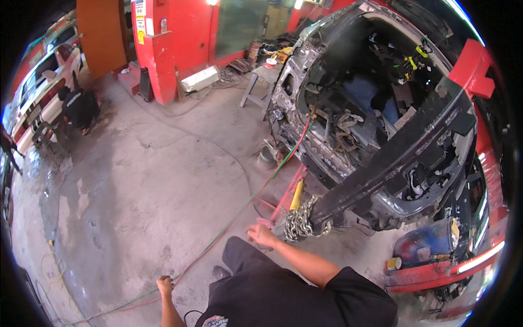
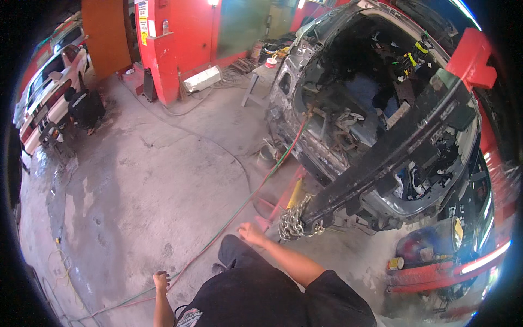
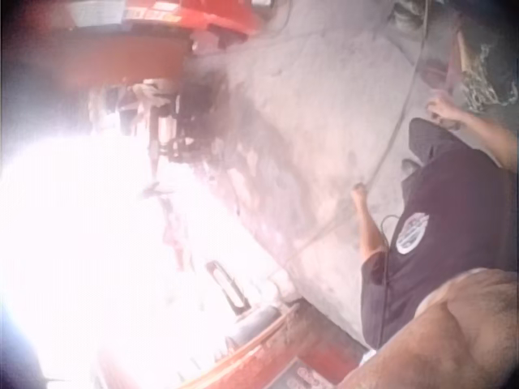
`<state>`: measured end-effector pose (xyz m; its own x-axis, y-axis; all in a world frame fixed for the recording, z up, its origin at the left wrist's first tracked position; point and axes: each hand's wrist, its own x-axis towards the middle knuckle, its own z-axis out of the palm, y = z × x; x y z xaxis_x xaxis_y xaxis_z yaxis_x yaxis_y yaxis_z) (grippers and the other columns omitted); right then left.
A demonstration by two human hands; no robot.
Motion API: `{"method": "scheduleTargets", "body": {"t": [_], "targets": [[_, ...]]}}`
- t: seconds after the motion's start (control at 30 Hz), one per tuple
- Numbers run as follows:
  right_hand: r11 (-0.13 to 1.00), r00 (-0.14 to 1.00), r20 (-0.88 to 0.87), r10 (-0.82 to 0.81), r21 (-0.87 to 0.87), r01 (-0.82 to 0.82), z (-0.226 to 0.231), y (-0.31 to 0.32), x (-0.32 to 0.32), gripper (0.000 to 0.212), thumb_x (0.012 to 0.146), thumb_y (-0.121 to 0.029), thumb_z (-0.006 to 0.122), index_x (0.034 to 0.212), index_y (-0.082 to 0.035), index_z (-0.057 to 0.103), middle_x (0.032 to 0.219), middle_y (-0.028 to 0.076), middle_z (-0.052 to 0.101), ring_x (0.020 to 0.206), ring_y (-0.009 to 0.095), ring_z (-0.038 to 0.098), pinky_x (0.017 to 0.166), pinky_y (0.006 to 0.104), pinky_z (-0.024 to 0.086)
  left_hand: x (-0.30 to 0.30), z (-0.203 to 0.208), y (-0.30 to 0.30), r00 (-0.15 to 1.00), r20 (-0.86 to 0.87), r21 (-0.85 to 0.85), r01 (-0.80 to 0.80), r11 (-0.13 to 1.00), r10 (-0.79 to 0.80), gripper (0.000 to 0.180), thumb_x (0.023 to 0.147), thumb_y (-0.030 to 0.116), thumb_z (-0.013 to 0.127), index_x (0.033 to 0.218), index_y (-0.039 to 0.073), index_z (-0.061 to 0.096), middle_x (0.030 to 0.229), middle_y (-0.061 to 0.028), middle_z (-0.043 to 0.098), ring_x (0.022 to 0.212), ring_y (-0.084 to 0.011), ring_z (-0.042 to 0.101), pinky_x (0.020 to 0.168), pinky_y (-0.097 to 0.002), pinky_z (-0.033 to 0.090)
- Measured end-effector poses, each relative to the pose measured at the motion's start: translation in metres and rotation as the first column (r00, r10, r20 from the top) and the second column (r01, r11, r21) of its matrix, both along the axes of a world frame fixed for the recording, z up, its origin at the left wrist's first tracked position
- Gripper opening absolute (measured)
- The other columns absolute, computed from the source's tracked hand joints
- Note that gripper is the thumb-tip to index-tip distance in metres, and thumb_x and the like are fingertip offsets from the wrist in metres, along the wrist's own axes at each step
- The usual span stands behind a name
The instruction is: The person repeatedly picks up and positions a large metal car frame and a fender panel against a stripped car body in a garage. They align the parts by hand, check fitment, and set them down multiple times without using tools.
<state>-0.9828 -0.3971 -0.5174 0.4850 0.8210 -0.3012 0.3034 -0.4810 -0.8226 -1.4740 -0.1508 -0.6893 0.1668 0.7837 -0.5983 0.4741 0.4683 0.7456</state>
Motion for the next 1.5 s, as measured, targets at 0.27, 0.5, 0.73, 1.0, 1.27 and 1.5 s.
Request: {"method": "scheduleTargets", "body": {"t": [0.27, 0.5, 0.73, 1.0, 1.27, 1.5], "targets": [[0.889, 0.877, -0.296, -0.379, 0.147, 0.434, -0.02, 0.083, 0.1, 0.027, 0.097, -0.012, 0.055, 0.117, 0.0, 0.068, 0.085, 0.013, 0.074, 0.076, 0.02, 0.073, 0.068, 0.0346, 0.059, 0.129, -0.028, 0.032, 0.899, 0.104, -0.182, 0.438, 0.88, -0.426, 0.026, 0.086, 0.01, 0.061, 0.107, -0.002, 0.071, 0.084, -0.0112, 0.074, 0.059, -0.0188, 0.066, 0.047, -0.0315, 0.049], [0.625, 0.637, -0.41, -0.653, 0.184, 0.759, -0.012, 0.166, 0.269, 0.029, 0.098, -0.008, 0.054, 0.125, 0.001, 0.062, 0.087, 0.013, 0.072, 0.071, 0.021, 0.072, 0.064, 0.0327, 0.058, 0.29, 0.039, 0.131, 0.116, 0.009, -0.17, 0.979, 0.113, -0.993, 0.037, 0.089, 0.027, 0.064, 0.118, 0.005, 0.071, 0.121, -0.0191, 0.07, 0.114, -0.0364, 0.065, 0.097, -0.0441, 0.053], [0.463, 0.567, -0.217, -0.794, 0.388, 0.797, 0.015, 0.206, 0.46, 0.029, 0.097, -0.009, 0.057, 0.125, -0.001, 0.064, 0.091, 0.011, 0.072, 0.074, 0.02, 0.071, 0.062, 0.0309, 0.057, 0.435, 0.047, 0.243, -0.006, -0.142, -0.109, 0.994, 0.01, -0.99, 0.031, 0.09, 0.023, 0.062, 0.112, 0.004, 0.071, 0.115, -0.019, 0.071, 0.109, -0.0374, 0.067, 0.092, -0.0461, 0.054], [0.371, 0.335, 0.167, -0.927, 0.525, 0.766, 0.101, 0.213, 0.603, 0.038, 0.095, -0.011, 0.063, 0.131, 0.002, 0.061, 0.097, 0.008, 0.07, 0.083, 0.018, 0.068, 0.073, 0.0308, 0.056, 0.629, 0.139, 0.342, 0.06, -0.356, 0.069, 0.997, 0.038, -0.933, 0.024, 0.091, 0.016, 0.06, 0.107, 0.001, 0.07, 0.109, -0.0194, 0.072, 0.102, -0.038, 0.069, 0.086, -0.0472, 0.054], [0.347, 0.105, 0.547, -0.83, 0.36, 0.866, 0.122, 0.23, 0.664, 0.067, 0.098, -0.037, 0.062, 0.149, 0.003, 0.044, 0.142, 0.031, 0.052, 0.133, 0.046, 0.049, 0.11, 0.0474, 0.04, 0.799, 0.103, 0.406, -0.241, 0.282, -0.112, 0.953, -0.281, -0.929, 0.046, 0.092, 0.035, 0.068, 0.114, -0.006, 0.069, 0.102, -0.0178, 0.074, 0.094, -0.0273, 0.07, 0.085, -0.0404, 0.053], [0.192, -0.033, 0.502, -0.864, 0.389, 0.901, 0.079, 0.259, 0.708, 0.057, 0.099, -0.041, 0.06, 0.131, 0.007, 0.057, 0.124, 0.033, 0.062, 0.118, 0.048, 0.058, 0.101, 0.0485, 0.045, 0.936, -0.033, 0.382, -0.614, 0.183, 0.091, 0.788, -0.609, -0.768, 0.054, 0.088, 0.049, 0.073, 0.111, 0.0, 0.073, 0.099, -0.0149, 0.075, 0.098, -0.0279, 0.071, 0.088, -0.0382, 0.054]]}}
